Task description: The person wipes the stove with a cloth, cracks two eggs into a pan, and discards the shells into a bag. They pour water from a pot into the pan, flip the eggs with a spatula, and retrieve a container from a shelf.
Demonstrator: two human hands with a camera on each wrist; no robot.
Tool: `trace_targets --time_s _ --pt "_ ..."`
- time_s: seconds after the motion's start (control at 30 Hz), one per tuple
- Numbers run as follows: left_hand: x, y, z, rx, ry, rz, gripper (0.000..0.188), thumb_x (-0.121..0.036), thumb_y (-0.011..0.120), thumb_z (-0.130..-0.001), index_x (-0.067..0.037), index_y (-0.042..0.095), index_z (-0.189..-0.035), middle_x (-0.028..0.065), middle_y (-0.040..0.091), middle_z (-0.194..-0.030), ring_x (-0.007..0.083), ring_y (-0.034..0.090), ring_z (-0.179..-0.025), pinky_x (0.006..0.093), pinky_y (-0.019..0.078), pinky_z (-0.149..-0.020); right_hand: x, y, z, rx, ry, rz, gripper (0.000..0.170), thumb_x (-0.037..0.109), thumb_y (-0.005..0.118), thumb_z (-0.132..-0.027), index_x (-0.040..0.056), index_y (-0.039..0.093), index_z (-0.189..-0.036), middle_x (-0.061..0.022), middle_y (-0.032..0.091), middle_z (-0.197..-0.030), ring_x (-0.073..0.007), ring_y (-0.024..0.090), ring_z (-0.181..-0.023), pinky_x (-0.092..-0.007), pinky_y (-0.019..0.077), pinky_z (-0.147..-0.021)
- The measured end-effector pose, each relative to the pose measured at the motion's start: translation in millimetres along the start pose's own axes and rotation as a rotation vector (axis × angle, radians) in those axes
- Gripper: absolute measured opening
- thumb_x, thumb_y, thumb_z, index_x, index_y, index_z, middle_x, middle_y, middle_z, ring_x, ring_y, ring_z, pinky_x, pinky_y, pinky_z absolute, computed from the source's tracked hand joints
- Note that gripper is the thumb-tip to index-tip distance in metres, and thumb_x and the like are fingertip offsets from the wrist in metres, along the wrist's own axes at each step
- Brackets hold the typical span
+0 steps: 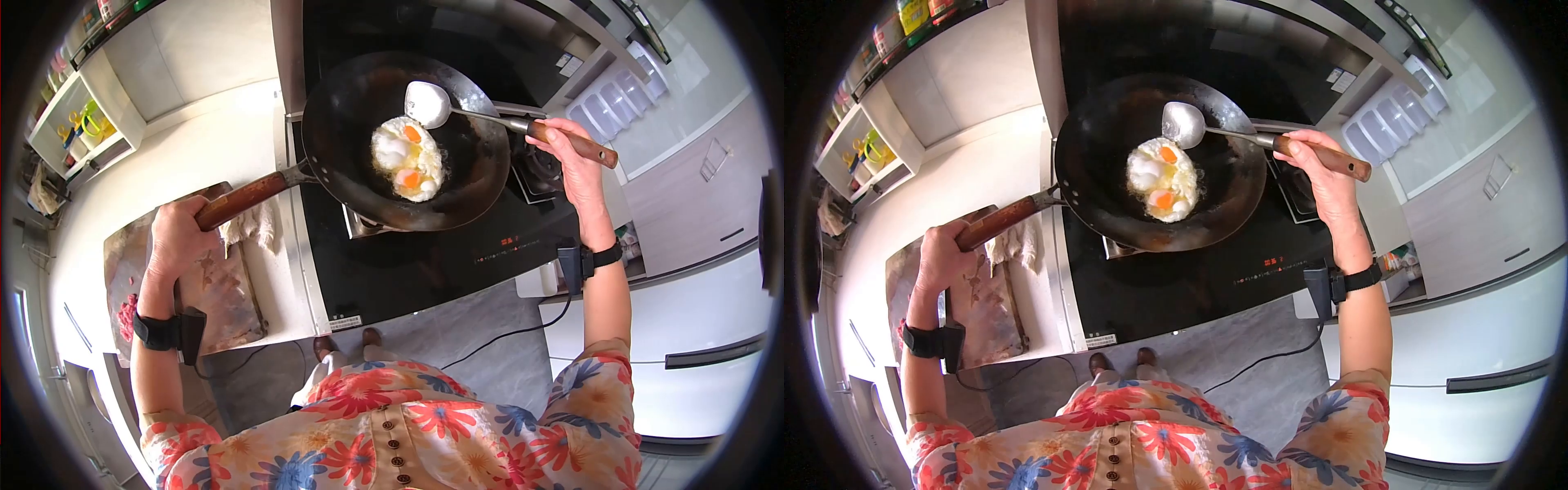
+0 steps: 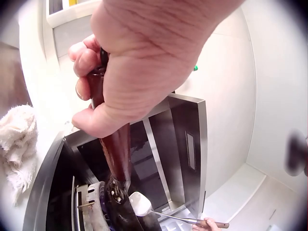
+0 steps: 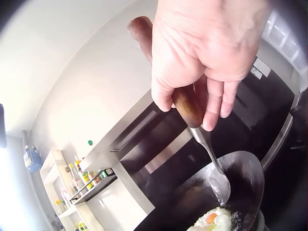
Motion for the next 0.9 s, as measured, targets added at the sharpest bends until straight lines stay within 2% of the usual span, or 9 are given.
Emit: trace_targets --time_s 0.17,0.23,0.37,0.43,0.7,0.8,0.87,0.9 --pt "-2 -3 11 0.043 -0.008 0.029 0.03 -0.008 0.064 -0.058 -0.004 0.067 -0.087 0.0146 0.06 -0.064 0.0249 0.06 -0.06 0.0322 0.0482 -0.064 8 -7 4 -0.023 -0.068 0.031 0.02 0.01 0.063 -0.085 -0.0038 0.06 -0.098 -0.0127 0.06 -0.098 -0.021 0.062 -0.089 -0.034 0.0535 -0.083" --pt "-5 -3 12 0.01 -0.06 -0.017 0.035 -0.015 0.07 -0.055 -0.009 0.067 -0.089 0.0135 0.064 -0.073 0.0308 0.062 -0.07 0.0351 0.0496 -0.068 8 -11 7 -0.031 -0.066 0.052 0.019 0.009 0.062 -0.085 -0.0043 0.06 -0.098 -0.013 0.061 -0.099 -0.0208 0.062 -0.088 -0.0343 0.0536 -0.083" --pt "-6 1 15 -0.103 0.018 -0.072 0.029 -0.011 0.066 -0.06 -0.007 0.068 -0.088 0.0149 0.063 -0.069 0.0287 0.062 -0.066 0.0335 0.0493 -0.065 20 -8 21 -0.022 -0.089 0.106 0.019 0.009 0.062 -0.085 -0.0046 0.06 -0.098 -0.0135 0.061 -0.098 -0.0214 0.063 -0.087 -0.0341 0.0534 -0.083" --pt "-7 2 12 -0.146 0.022 -0.08 0.028 -0.011 0.065 -0.06 -0.007 0.068 -0.088 0.0157 0.063 -0.071 0.0312 0.063 -0.069 0.0348 0.0498 -0.066 26 -11 27 -0.024 -0.126 0.132 0.019 0.008 0.061 -0.085 -0.0047 0.06 -0.099 -0.0141 0.062 -0.099 -0.0225 0.063 -0.087 -0.0327 0.0527 -0.083" --pt "0 4 1 -0.159 0.028 -0.097 0.027 -0.011 0.065 -0.06 -0.006 0.068 -0.087 0.0175 0.063 -0.073 0.0334 0.063 -0.071 0.036 0.05 -0.067 49 -22 63 -0.069 -0.161 0.131 0.017 0.005 0.06 -0.085 -0.0041 0.059 -0.1 -0.0167 0.062 -0.102 -0.0249 0.064 -0.086 -0.032 0.0507 -0.083" --pt "1 5 -2 -0.166 0.007 -0.09 0.03 -0.013 0.066 -0.058 -0.01 0.068 -0.088 0.0139 0.064 -0.075 0.032 0.062 -0.072 0.037 0.0506 -0.068 52 -26 72 -0.071 -0.149 0.131 0.017 0.005 0.059 -0.086 -0.0037 0.058 -0.1 -0.0171 0.062 -0.103 -0.0261 0.065 -0.085 -0.0317 0.0497 -0.083" --pt "-1 3 -2 -0.161 0.016 -0.108 0.025 -0.015 0.066 -0.061 -0.006 0.068 -0.085 0.0174 0.063 -0.073 0.0329 0.062 -0.071 0.0372 0.0498 -0.067 54 -25 78 -0.096 -0.133 0.163 0.016 0.006 0.057 -0.086 -0.0035 0.058 -0.1 -0.017 0.062 -0.103 -0.0268 0.065 -0.085 -0.032 0.0491 -0.083" --pt "1 4 -3 -0.139 0.006 -0.175 0.024 -0.017 0.065 -0.063 -0.008 0.068 -0.085 0.0167 0.063 -0.073 0.0322 0.063 -0.072 0.0375 0.0497 -0.066 55 -24 80 -0.095 -0.148 0.178 0.018 0.007 0.056 -0.087 -0.0041 0.058 -0.101 -0.0171 0.062 -0.103 -0.0266 0.065 -0.086 -0.0323 0.0488 -0.083"
Point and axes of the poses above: each hand's wrist, its own z-axis away from the middle knuckle, its own y-axis out of the palm, x = y × z, the point moved 2 cm from there along -z, towards the middle knuckle
